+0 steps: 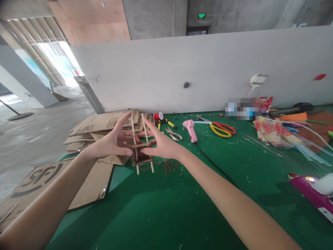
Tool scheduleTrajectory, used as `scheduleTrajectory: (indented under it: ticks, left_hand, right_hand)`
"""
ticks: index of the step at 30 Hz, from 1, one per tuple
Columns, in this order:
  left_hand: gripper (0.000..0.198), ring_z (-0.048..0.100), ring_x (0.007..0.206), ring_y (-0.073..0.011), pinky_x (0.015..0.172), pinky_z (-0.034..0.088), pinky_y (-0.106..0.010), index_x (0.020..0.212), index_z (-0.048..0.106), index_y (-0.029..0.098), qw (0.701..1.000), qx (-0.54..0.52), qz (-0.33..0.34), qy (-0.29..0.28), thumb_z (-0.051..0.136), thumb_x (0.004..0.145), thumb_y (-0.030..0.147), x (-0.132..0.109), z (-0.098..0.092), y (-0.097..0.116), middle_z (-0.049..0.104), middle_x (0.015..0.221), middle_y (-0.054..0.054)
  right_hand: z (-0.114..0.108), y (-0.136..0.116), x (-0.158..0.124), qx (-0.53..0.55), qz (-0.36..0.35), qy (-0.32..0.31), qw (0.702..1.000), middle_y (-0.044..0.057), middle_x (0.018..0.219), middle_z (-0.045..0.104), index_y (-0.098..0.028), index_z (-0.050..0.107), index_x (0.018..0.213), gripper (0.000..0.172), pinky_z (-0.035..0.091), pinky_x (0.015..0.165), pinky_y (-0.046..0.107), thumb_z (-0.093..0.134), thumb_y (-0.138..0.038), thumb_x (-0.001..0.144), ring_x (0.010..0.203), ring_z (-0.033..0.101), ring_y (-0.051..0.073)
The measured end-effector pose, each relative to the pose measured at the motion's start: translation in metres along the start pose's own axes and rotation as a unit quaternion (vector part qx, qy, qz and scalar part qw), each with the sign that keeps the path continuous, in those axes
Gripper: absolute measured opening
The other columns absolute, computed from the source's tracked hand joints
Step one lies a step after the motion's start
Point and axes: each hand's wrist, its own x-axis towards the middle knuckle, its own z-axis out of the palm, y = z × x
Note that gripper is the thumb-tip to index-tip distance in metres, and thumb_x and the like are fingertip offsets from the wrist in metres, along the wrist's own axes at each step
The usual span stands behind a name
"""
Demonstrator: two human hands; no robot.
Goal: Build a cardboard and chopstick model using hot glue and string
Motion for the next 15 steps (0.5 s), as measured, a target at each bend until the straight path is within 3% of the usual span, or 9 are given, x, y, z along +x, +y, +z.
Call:
scheduleTrajectory:
  ticks: [3,8,15]
  left_hand:
    - [0.122,0.070,0.091,-0.0235,0.073,0.059,-0.035,0.152,-0.004,0.035,1.000,0.009,-0.004,0.007,0.083,0.068,0.019,-0.001,-0.002,0.000,0.066,0.099,-0.007]
    - [0.127,0.071,0.090,-0.0238,0.071,0.059,-0.035,0.150,-0.018,0.037,1.000,0.009,-0.013,-0.016,0.080,0.070,0.019,-0.001,0.003,0.005,0.067,0.094,-0.004]
    - [0.124,0.069,0.094,-0.0253,0.069,0.059,-0.033,0.152,-0.009,0.034,0.999,0.014,-0.014,-0.030,0.082,0.068,0.019,-0.001,0.007,0.010,0.067,0.092,-0.006]
  right_hand:
    - [0.004,-0.004,-0.001,-0.033,-0.006,0.021,0.999,0.010,0.134,0.055,-0.036,0.007,0.154,0.096,0.057,0.076,0.035,0.064,-0.017,0.079,0.094,0.064,0.018]
    - [0.006,-0.009,-0.004,-0.070,-0.022,0.032,0.997,0.008,0.120,0.060,-0.033,0.004,0.155,0.099,0.056,0.070,0.032,0.065,-0.018,0.078,0.083,0.063,0.015]
    - [-0.004,-0.012,-0.005,-0.060,0.009,-0.017,0.998,0.010,0.136,0.052,-0.039,0.002,0.154,0.112,0.057,0.077,0.038,0.078,-0.034,0.071,0.073,0.063,0.012]
